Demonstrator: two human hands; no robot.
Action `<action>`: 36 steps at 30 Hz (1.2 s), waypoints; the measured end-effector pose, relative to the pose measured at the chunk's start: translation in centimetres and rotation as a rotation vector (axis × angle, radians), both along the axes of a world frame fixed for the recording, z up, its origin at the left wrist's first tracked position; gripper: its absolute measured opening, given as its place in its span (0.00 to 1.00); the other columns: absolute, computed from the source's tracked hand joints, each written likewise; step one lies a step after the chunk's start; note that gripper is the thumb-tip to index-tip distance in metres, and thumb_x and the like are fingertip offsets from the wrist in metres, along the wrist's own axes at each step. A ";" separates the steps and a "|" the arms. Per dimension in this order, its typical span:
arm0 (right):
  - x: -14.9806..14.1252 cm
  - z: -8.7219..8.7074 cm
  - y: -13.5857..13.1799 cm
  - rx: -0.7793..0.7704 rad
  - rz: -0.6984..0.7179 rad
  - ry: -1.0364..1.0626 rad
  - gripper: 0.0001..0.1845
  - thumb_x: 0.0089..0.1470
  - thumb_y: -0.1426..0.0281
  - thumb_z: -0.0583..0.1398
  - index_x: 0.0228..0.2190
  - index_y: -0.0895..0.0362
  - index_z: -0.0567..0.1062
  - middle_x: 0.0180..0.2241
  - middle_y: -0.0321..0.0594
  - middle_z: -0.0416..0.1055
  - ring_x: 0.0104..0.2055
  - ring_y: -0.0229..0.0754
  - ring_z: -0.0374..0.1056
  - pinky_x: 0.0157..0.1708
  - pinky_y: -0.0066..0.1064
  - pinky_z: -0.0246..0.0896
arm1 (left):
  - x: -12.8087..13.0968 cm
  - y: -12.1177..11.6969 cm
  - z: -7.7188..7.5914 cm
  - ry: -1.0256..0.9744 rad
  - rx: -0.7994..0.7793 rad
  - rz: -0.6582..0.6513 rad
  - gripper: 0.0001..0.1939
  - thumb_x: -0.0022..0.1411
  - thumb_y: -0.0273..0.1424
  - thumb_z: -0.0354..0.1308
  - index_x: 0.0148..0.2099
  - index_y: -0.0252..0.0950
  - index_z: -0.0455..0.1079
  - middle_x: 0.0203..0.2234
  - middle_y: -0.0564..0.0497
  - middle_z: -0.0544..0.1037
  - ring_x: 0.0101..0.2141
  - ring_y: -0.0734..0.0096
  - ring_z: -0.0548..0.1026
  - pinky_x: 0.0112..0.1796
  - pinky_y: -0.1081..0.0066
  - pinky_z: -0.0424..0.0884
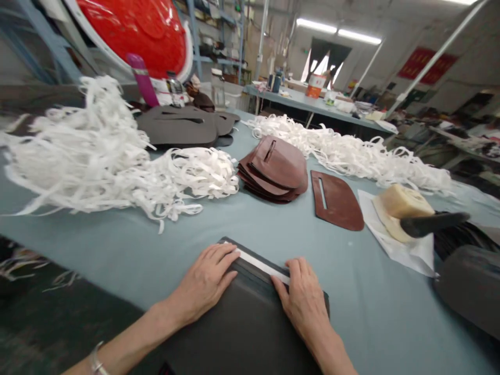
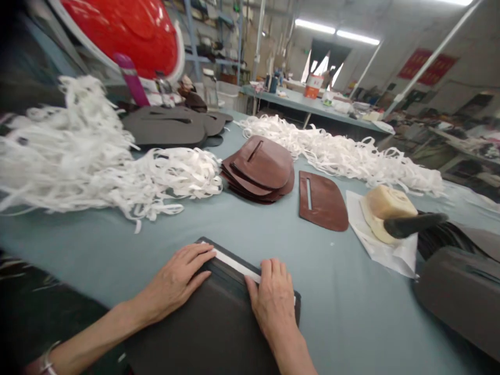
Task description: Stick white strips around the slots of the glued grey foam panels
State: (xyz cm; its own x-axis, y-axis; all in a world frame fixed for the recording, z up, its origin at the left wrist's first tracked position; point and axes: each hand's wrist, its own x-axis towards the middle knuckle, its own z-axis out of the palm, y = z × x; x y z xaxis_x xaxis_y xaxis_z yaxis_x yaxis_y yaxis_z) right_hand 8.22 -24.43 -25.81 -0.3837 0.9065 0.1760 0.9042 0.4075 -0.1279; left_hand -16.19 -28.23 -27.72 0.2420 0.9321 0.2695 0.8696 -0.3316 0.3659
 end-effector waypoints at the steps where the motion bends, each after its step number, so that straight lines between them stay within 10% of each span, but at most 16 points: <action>1: -0.4 0.1 0.6 -0.012 -0.024 -0.050 0.15 0.59 0.59 0.55 0.33 0.58 0.70 0.32 0.46 0.69 0.36 0.50 0.65 0.36 0.40 0.58 | 0.0 -0.2 -0.1 -0.037 0.006 0.022 0.18 0.67 0.32 0.48 0.58 0.39 0.62 0.55 0.46 0.67 0.56 0.62 0.62 0.58 0.58 0.60; 15: -8.2 -2.6 2.4 -0.065 0.371 0.478 0.13 0.58 0.81 0.51 0.37 0.55 0.72 0.34 0.40 0.67 0.37 0.43 0.61 0.37 0.32 0.58 | -2.2 2.8 0.3 -0.151 -0.062 0.006 0.19 0.65 0.23 0.46 0.56 0.43 0.61 0.50 0.49 0.69 0.52 0.64 0.64 0.53 0.58 0.63; 26: -8.5 -1.6 1.2 0.222 0.444 -0.039 0.08 0.55 0.80 0.55 0.37 0.60 0.72 0.33 0.43 0.66 0.35 0.46 0.59 0.33 0.37 0.58 | -1.4 2.0 1.0 0.259 0.075 -0.099 0.09 0.66 0.25 0.49 0.46 0.36 0.67 0.37 0.50 0.71 0.40 0.64 0.66 0.47 0.62 0.60; 36: -0.8 -1.0 -0.5 0.258 0.530 -0.102 0.15 0.58 0.80 0.49 0.44 0.66 0.70 0.38 0.51 0.66 0.39 0.48 0.60 0.35 0.39 0.60 | -1.1 1.4 1.0 0.377 0.124 -0.043 0.13 0.67 0.26 0.47 0.50 0.38 0.67 0.37 0.50 0.71 0.40 0.65 0.66 0.49 0.62 0.58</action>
State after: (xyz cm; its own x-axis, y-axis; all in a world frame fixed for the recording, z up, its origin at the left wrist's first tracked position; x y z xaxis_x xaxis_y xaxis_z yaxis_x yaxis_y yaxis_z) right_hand 7.37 -24.88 -26.78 -0.7987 0.5196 0.3035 0.5715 0.8130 0.1118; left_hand -17.27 -26.88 -26.69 0.3836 0.8849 0.2644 0.9196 -0.3922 -0.0216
